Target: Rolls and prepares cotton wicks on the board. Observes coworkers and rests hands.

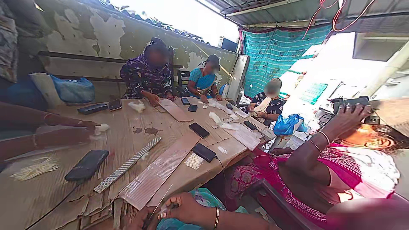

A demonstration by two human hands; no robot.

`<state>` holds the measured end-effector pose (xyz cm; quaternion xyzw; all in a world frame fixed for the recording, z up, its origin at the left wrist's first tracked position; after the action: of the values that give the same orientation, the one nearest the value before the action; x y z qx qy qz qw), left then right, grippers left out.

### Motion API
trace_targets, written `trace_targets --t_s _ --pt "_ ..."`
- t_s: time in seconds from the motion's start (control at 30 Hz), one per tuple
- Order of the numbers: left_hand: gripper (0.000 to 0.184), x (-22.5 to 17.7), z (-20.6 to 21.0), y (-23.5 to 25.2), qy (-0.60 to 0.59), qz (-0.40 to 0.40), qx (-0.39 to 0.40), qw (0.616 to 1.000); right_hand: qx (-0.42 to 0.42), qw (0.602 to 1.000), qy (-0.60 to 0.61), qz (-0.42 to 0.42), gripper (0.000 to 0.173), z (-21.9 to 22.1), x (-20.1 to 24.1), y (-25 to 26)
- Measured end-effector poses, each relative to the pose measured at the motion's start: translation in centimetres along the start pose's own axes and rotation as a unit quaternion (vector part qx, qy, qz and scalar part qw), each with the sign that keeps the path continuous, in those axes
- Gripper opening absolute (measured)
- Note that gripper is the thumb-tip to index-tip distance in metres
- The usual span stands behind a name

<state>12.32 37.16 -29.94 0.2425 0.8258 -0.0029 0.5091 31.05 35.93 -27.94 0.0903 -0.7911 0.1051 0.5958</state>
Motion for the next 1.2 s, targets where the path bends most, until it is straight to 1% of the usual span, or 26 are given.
trace_targets --t_s 0.07,0.13,0.23,0.37,0.47,0.6,0.7,0.8,0.9,1.0,1.03,1.1,1.2 --pt "0.028 -0.2 0.5 -0.8 -0.019 -0.003 -0.019 1.0 -0.012 1.0 -0.012 -0.004 0.025 0.3 0.1 -0.8" --pt "0.027 -0.3 0.8 -1.4 -0.046 -0.025 -0.03 0.998 -0.027 0.999 -0.013 -0.015 0.023 0.6 0.1 -1.3" --pt "0.024 -0.7 0.9 -1.9 -0.099 -0.05 -0.036 0.993 -0.057 0.998 -0.017 -0.002 0.021 0.8 0.5 -1.8" --pt "0.023 -0.9 0.5 -2.6 -0.144 -0.046 -0.051 0.987 -0.078 0.997 -0.008 -0.007 0.022 1.7 0.9 -2.0" --pt "0.024 -0.8 0.2 -2.6 -0.143 -0.021 -0.075 0.987 -0.088 0.996 -0.008 -0.024 0.022 2.2 1.0 -2.1" --pt "0.037 -0.2 -0.1 -2.5 -0.103 -0.011 -0.083 0.991 -0.099 0.993 -0.01 -0.061 0.023 3.0 0.6 -2.4" --pt "0.032 0.7 0.1 -2.2 -0.067 0.007 -0.06 0.996 -0.099 0.992 -0.004 -0.075 0.023 3.4 0.0 -2.6" --pt "0.027 1.4 0.4 -2.0 -0.075 0.012 -0.036 0.996 -0.103 0.992 0.003 -0.078 0.022 3.5 0.0 -2.6" --pt "0.021 0.8 0.5 -2.1 -0.112 -0.022 -0.012 0.993 -0.11 0.99 0.0 -0.089 0.023 3.4 0.0 -2.8" --pt "0.008 0.3 0.6 -2.4 -0.192 -0.056 0.002 0.98 -0.111 0.988 -0.004 -0.104 0.022 3.3 -0.1 -3.0" --pt "0.007 0.3 0.7 -2.4 -0.232 -0.066 0.003 0.971 -0.108 0.989 -0.006 -0.102 0.023 3.2 0.0 -3.1" --pt "0.013 0.6 0.9 -2.5 -0.294 -0.085 0.006 0.952 -0.103 0.99 -0.009 -0.094 0.023 3.2 0.0 -3.2" --pt "0.014 0.3 1.2 -2.4 -0.325 -0.107 0.007 0.94 -0.107 0.988 -0.007 -0.111 0.022 3.2 -0.1 -3.3"
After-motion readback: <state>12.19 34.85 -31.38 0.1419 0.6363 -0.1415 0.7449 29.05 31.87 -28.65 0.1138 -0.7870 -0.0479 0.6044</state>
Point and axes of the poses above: each hand's wrist, its own y-axis towards the middle knuckle, its own z-axis out of the palm, x = y × z, the point moved 2 cm from there along y, towards the middle knuckle, and after that the axes turned 2 degrees about y, right-handed, at the moved point
